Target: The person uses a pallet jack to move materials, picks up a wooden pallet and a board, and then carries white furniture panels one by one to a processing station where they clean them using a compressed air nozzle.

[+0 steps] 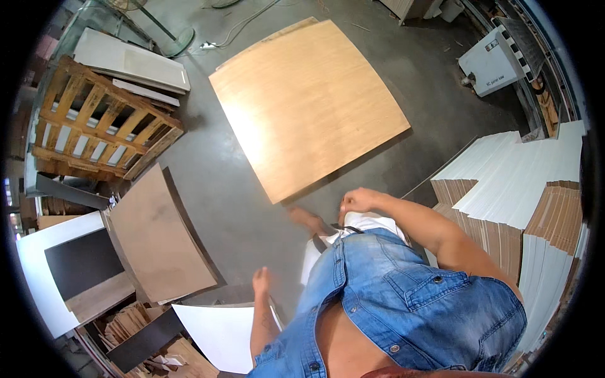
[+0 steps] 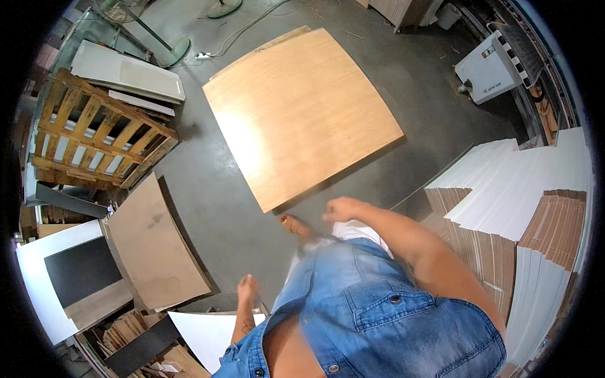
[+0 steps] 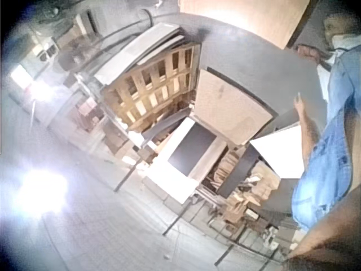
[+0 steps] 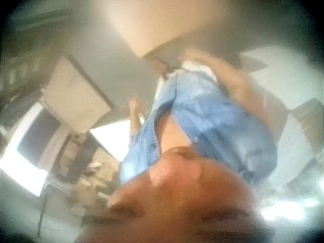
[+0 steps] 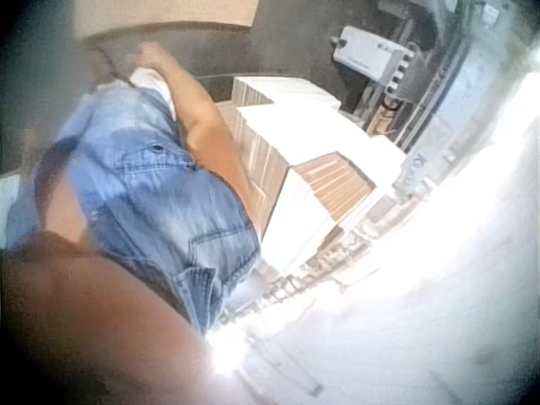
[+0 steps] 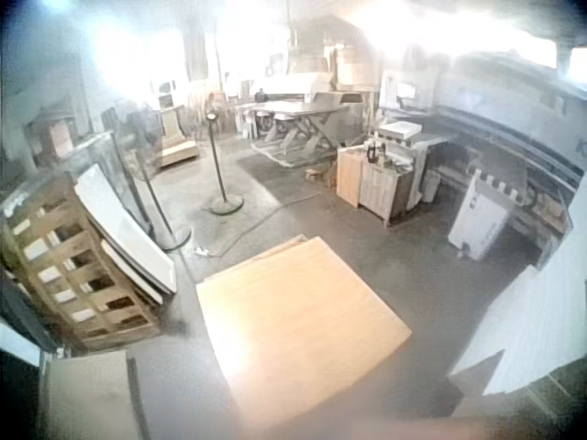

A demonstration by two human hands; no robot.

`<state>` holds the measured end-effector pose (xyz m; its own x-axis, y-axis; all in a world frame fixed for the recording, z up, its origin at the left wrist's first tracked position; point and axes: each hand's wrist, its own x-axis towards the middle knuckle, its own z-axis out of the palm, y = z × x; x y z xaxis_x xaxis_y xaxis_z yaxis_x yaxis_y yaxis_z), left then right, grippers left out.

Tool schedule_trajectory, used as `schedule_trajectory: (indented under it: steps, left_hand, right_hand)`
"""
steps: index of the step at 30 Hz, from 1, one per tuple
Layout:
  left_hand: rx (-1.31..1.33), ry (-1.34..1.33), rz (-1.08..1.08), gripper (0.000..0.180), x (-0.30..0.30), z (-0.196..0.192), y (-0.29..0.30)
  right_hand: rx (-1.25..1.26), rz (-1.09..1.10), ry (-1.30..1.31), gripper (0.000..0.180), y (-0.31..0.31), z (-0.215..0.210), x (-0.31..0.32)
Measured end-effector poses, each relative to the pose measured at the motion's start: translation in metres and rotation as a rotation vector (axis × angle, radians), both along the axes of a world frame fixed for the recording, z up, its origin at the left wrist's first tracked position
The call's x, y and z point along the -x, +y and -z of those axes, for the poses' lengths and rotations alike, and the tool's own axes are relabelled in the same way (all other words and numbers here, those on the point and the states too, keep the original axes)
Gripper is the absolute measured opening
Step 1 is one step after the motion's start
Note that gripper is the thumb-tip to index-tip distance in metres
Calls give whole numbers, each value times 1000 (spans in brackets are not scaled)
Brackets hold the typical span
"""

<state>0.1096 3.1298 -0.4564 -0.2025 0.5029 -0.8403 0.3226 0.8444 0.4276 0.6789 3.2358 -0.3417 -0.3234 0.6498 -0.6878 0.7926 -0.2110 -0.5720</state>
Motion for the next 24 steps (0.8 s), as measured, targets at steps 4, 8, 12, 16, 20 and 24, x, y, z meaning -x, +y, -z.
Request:
schedule_trajectory:
  steps: [4,8,12,16,20,24]
  left_hand:
    - [-211,-223,-210,56,-57,-76,104]
    - [-318,-209,-80,53,-91,-86,132]
    - [-373,-230,228,42,-60,11,114]
    - [-181,-33,540,50,-63,35,129]
    - [-152,86,797,49,-94,5,175]
    - [-193,59,1055,44,-139,-3,237]
  right_hand:
    - [-87,302,-61,44,26,-13,-2]
    - [-213,497,-177,44,1,6,-36]
    - [-222,651,-173,44,-37,1,-54]
    - [-106,861,-142,42,-92,-13,-74]
    - [-135,1299,-76,43,-167,-18,-76]
    - [-73,1478,-63,43,-220,-1,-75]
